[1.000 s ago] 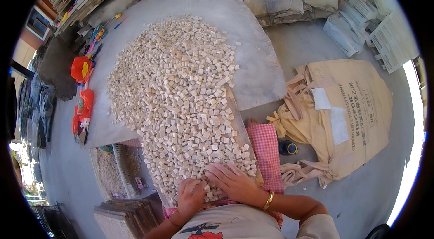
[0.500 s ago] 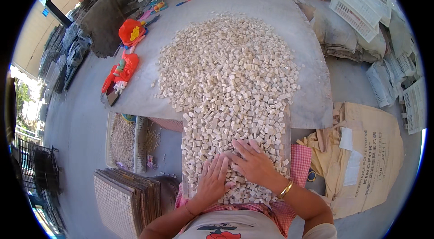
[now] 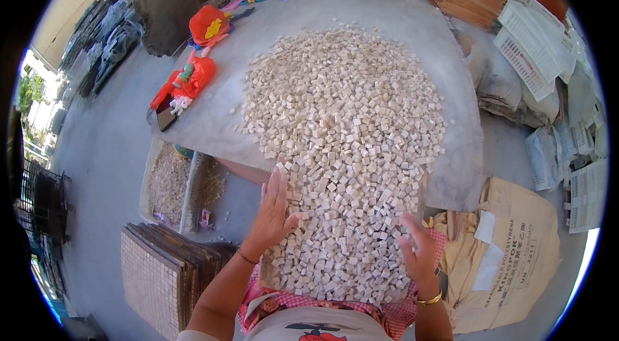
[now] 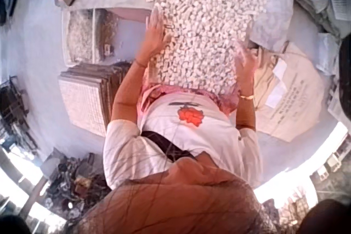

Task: The person fills a grid tray with small white cubes from a pile on a table, using both hands to scoop and place the cubes into the tray's compartments. They repeatedly lift and shake the tray to settle the cubes, then continue filling it until it is full.

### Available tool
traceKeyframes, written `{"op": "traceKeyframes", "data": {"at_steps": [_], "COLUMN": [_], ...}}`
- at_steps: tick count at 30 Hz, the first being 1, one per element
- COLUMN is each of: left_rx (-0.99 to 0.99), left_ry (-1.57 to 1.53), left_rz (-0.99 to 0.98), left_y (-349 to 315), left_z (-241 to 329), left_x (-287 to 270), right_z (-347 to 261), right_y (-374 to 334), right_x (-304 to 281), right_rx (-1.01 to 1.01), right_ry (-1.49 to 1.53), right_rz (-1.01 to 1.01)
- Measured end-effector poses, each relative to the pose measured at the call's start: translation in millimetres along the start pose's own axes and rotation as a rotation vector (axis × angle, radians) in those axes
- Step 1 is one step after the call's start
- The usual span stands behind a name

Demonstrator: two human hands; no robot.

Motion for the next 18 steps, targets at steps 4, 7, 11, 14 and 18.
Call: {"op": "traceKeyframes", "data": {"at_steps": [4, 7, 11, 14, 18], "left_rx": [0.138, 0.161, 0.088, 0.115, 0.136], "left_ry": [0.272, 0.204, 0.173, 0.128, 0.058], "left_rz": [-0.085, -0.070, 0.033, 0.044, -0.169], "left_y": [39, 65, 65, 37, -29], "left_z": [34, 49, 60, 72, 86], "left_x": [14, 29, 36, 49, 46], "right_z": [-14, -41, -55, -40, -48], "right_y": [17, 59, 119, 134, 86], "right_x": [7, 21, 67, 107, 115], "right_rx": [-0.014, -0.136, -0.308, -0.453, -0.479], "right_ry": [-0.015, -0.139, -0.302, -0.514, -0.574], "right_rz": [-0.009, -0.048, -0.129, -0.199, -0.460]}}
Point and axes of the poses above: each hand's wrist, its own y-axis towards the middle knuckle, its own x-axis out of the palm, z = x × y, the point moved 6 cm from there along y, towards the middle knuckle, and after that the axes turned 4 degrees about -z, right-handed, at the moved point
